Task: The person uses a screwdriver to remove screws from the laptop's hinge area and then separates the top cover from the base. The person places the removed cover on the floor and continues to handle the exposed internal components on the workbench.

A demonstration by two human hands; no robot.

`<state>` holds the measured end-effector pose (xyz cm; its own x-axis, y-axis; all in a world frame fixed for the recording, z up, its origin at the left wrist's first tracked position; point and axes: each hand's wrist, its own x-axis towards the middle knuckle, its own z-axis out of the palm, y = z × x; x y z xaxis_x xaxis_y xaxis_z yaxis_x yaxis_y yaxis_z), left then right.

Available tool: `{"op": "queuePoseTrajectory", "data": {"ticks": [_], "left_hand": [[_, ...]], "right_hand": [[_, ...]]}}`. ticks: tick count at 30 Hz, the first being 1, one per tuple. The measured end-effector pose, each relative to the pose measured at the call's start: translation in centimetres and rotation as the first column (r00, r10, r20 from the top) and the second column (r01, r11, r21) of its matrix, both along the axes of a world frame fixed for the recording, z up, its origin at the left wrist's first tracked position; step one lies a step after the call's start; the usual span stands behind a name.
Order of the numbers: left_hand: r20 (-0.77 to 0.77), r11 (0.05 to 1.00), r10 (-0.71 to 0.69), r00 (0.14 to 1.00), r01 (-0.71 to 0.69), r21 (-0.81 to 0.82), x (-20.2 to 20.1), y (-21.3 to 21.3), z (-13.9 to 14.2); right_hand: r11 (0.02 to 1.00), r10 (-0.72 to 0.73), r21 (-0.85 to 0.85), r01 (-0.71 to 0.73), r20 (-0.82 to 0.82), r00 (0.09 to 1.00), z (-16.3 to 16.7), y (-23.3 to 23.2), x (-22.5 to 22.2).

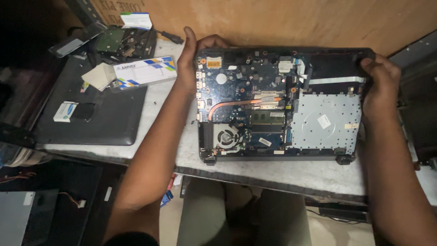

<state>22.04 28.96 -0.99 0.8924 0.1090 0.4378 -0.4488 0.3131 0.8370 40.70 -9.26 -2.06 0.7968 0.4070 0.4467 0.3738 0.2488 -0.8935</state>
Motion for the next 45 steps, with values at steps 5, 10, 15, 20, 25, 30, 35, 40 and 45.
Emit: {"op": "queuePoseTrajectory", "data": {"ticks": [5,10,15,20,25,30,35,40,45], "left_hand": [[0.015,1.000,-0.002,1.000,0.001,0.016,-0.1,0.0,0.1],[-0.016,1.000,-0.007,1.000,0.007,-0.016,-0.1,0.3,-0.6],[0.017,0.998,-0.050,0.999,0.051,-0.043,0.3,1.0,-1.4],[0.093,0.973,-0.197,0.976,0.207,-0.102,0.5,1.5,-2.1],[0.155,1.000,-0.030,0.987,0.030,0.003,-0.1,1.1,-2.3],[0.264,0.999,-0.053,0.963,0.049,0.023,-0.5,0.5,-1.2],[0.230,1.000,0.002,0.973,0.005,-0.027,-1.1,0.1,-1.0],[0.207,0.991,0.103,0.973,-0.118,0.059,-1.3,0.7,-1.2],[0.221,0.988,0.118,0.968,-0.138,0.076,-1.3,0.5,-1.2]], "right_hand": [[1.000,-0.026,0.005,0.026,-0.021,0.999,0.0,0.4,-0.3],[0.997,-0.020,0.074,0.029,-0.114,0.993,-0.3,0.9,-1.0],[1.000,-0.009,0.027,0.010,-0.037,0.999,-0.6,0.5,-0.5],[0.977,0.024,0.212,0.008,-0.150,0.988,-2.0,0.0,0.9],[0.934,0.062,0.357,0.020,-0.216,0.974,-2.7,-0.6,1.8],[0.928,0.005,0.366,0.073,-0.210,0.978,-0.5,-0.8,1.0],[0.963,0.051,0.269,0.033,-0.300,0.953,1.4,0.3,-0.9],[0.975,0.029,0.221,0.020,-0.214,0.976,1.0,0.9,-1.3],[0.969,-0.010,0.240,0.065,-0.224,0.974,0.6,0.8,-0.7]]}}
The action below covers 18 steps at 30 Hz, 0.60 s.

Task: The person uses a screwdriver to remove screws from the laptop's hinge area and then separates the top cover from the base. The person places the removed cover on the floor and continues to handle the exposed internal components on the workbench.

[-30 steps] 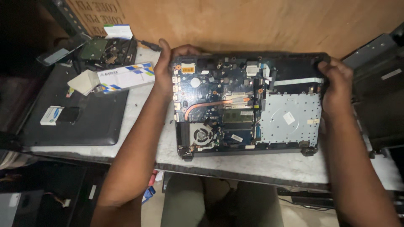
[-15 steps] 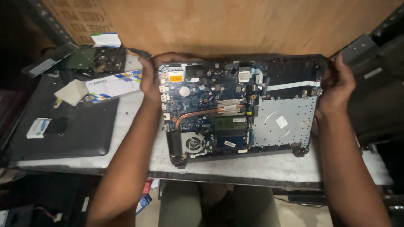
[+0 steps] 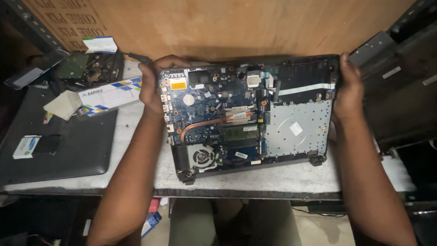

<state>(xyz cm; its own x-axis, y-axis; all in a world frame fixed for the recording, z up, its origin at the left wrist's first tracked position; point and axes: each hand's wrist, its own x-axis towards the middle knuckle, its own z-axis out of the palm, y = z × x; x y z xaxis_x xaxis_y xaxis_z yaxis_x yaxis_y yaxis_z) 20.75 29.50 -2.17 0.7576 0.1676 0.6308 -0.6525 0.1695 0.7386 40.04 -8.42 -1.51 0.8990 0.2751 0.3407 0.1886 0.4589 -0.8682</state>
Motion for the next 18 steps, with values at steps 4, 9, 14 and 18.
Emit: {"op": "queuePoseTrajectory", "data": {"ticks": [4,9,14,18], "left_hand": [[-0.026,1.000,0.010,1.000,-0.011,-0.016,-0.07,-0.19,0.10],[-0.034,0.998,-0.044,0.998,0.043,-0.052,0.03,0.12,0.06],[-0.047,1.000,-0.015,0.999,0.014,-0.023,-0.04,0.25,-0.06],[-0.032,0.996,-0.036,0.999,0.034,-0.078,-0.07,0.28,-0.17]], "right_hand": [[0.996,-0.050,-0.072,0.051,0.012,0.999,0.35,-0.28,-0.05],[0.992,-0.022,-0.122,0.030,0.066,0.998,0.62,-0.26,-0.25],[0.975,-0.036,-0.210,0.064,0.134,0.990,0.70,-0.24,-0.49],[0.971,-0.029,-0.231,0.065,0.157,0.987,0.74,-0.28,-0.69]]}}
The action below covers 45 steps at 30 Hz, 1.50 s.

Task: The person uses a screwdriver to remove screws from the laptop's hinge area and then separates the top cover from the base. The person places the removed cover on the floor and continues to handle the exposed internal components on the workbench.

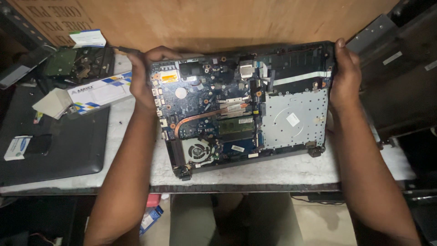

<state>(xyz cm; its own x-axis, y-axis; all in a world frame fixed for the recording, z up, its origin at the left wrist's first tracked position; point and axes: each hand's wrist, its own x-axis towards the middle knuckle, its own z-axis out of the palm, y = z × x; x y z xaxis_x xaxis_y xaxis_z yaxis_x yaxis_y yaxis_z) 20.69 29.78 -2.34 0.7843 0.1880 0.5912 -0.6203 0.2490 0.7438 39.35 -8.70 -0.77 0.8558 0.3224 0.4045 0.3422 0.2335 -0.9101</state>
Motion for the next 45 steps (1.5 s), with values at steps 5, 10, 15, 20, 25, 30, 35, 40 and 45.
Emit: {"op": "queuePoseTrajectory", "data": {"ticks": [5,10,15,20,25,30,35,40,45], "left_hand": [[0.004,0.998,0.031,1.000,-0.031,0.051,0.2,0.2,-0.1],[-0.004,1.000,-0.029,1.000,0.029,-0.003,0.4,-0.1,-0.1],[-0.039,0.994,-0.091,0.995,0.088,-0.057,0.4,-0.5,0.4],[-0.034,0.990,-0.133,0.991,0.131,-0.050,0.6,-0.8,0.6],[-0.058,0.994,-0.108,0.992,0.106,-0.035,0.7,-0.7,0.4],[-0.044,0.991,-0.124,0.991,0.122,-0.051,1.1,-0.6,0.2],[-0.042,0.995,-0.096,0.995,0.097,0.026,1.1,-0.7,0.3],[-0.073,0.993,-0.116,0.991,0.113,-0.044,1.0,-1.1,0.9],[-0.083,0.998,-0.058,0.995,0.058,0.002,0.7,-1.4,1.4]], "right_hand": [[0.999,-0.032,-0.012,0.032,-0.012,0.999,-0.4,-0.1,0.3],[0.999,0.014,0.039,-0.014,-0.012,1.000,-1.0,-0.3,1.1],[0.999,0.004,0.032,-0.004,-0.005,1.000,-1.7,-0.7,1.5],[0.999,-0.005,0.054,0.007,-0.021,1.000,-2.4,-1.1,2.3],[0.997,0.019,0.082,-0.017,-0.014,1.000,-3.2,-1.4,2.8],[0.996,0.049,0.074,-0.052,0.045,0.998,-3.5,-2.4,3.9],[0.999,-0.024,0.047,0.023,0.025,0.999,-4.0,-1.9,4.2],[0.987,0.160,-0.016,-0.162,0.291,0.943,-1.8,-1.4,2.3],[0.988,0.151,-0.023,-0.150,0.276,0.949,-0.1,-0.2,0.4]]}}
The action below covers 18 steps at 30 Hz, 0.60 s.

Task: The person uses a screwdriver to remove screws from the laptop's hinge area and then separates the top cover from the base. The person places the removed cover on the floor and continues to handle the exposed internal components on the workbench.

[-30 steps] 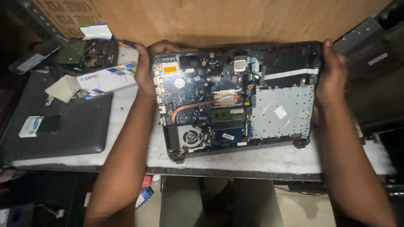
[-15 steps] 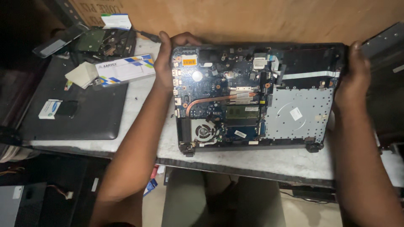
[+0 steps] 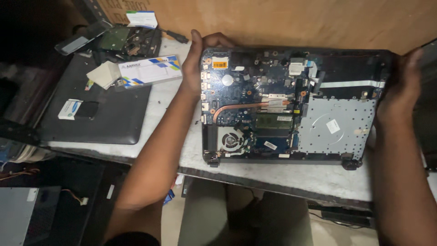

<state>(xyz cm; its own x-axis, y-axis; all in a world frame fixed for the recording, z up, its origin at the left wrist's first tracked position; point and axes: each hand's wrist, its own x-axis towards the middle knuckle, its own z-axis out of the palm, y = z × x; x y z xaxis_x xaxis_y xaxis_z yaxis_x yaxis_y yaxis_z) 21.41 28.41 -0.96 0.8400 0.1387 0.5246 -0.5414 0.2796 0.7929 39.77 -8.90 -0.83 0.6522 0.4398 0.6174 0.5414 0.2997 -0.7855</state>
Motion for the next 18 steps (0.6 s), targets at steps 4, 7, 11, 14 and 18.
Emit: {"op": "queuePoseTrajectory", "data": {"ticks": [4,7,11,14,18], "left_hand": [[-0.018,0.999,0.037,0.999,-0.036,0.034,0.0,-0.2,0.2],[-0.003,0.999,0.026,1.000,-0.026,0.037,0.1,-0.3,0.3],[0.012,0.999,-0.009,1.000,0.009,0.041,0.4,-0.2,0.2],[0.007,0.999,-0.042,0.999,0.042,0.008,0.7,0.0,0.0],[0.032,0.997,-0.075,0.997,0.075,0.001,1.0,0.1,-0.2]], "right_hand": [[0.993,-0.116,-0.015,0.117,0.038,0.993,0.3,0.0,0.3],[0.999,-0.050,-0.012,0.051,0.069,0.996,0.2,-0.3,0.9],[1.000,-0.011,-0.006,0.011,0.011,1.000,0.2,-0.1,0.9],[1.000,-0.015,-0.018,0.015,-0.022,1.000,0.4,0.3,0.3],[0.995,0.085,-0.061,-0.075,0.175,0.981,0.6,0.4,-0.1]]}}
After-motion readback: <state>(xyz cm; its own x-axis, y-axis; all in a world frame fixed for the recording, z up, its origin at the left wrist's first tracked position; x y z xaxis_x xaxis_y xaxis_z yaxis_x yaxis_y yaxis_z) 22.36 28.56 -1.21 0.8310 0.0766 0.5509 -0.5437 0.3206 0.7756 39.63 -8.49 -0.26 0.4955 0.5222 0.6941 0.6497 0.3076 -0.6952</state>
